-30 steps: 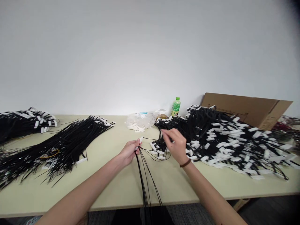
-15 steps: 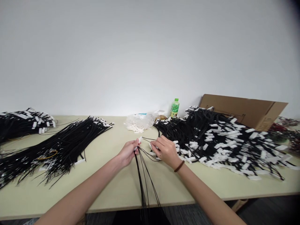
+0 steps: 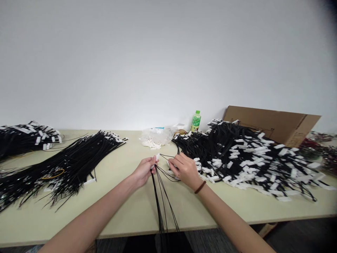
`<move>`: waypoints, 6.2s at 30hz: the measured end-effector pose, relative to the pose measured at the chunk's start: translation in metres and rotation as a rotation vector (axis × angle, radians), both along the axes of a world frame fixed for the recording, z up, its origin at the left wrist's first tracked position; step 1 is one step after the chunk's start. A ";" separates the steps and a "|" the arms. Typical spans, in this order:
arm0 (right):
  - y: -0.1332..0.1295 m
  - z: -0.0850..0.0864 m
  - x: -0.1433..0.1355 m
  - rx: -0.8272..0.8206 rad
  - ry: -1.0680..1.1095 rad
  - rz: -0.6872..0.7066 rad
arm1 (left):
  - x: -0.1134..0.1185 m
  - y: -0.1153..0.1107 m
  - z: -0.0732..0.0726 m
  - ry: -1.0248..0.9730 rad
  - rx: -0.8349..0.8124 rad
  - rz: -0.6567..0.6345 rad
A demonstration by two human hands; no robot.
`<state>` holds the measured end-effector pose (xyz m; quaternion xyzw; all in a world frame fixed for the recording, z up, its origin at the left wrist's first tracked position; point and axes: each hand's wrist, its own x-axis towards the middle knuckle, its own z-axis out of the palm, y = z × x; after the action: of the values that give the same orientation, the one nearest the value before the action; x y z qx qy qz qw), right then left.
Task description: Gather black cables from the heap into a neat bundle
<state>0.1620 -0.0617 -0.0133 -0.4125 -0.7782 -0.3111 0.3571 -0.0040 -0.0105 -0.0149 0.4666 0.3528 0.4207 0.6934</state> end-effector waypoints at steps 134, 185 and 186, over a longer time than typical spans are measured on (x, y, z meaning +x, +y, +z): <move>0.002 -0.015 -0.023 -0.082 -0.164 0.274 | 0.002 -0.008 -0.002 0.237 0.262 -0.018; -0.007 -0.008 -0.027 -0.126 -0.140 0.258 | 0.000 0.001 -0.014 0.302 0.303 -0.087; -0.007 -0.009 -0.027 -0.133 -0.143 0.251 | 0.000 0.000 -0.013 0.307 0.298 -0.086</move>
<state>0.1354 -0.0689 -0.0220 -0.3115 -0.8660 -0.2401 0.3088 -0.0038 -0.0101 -0.0282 0.6372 0.3681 0.3624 0.5720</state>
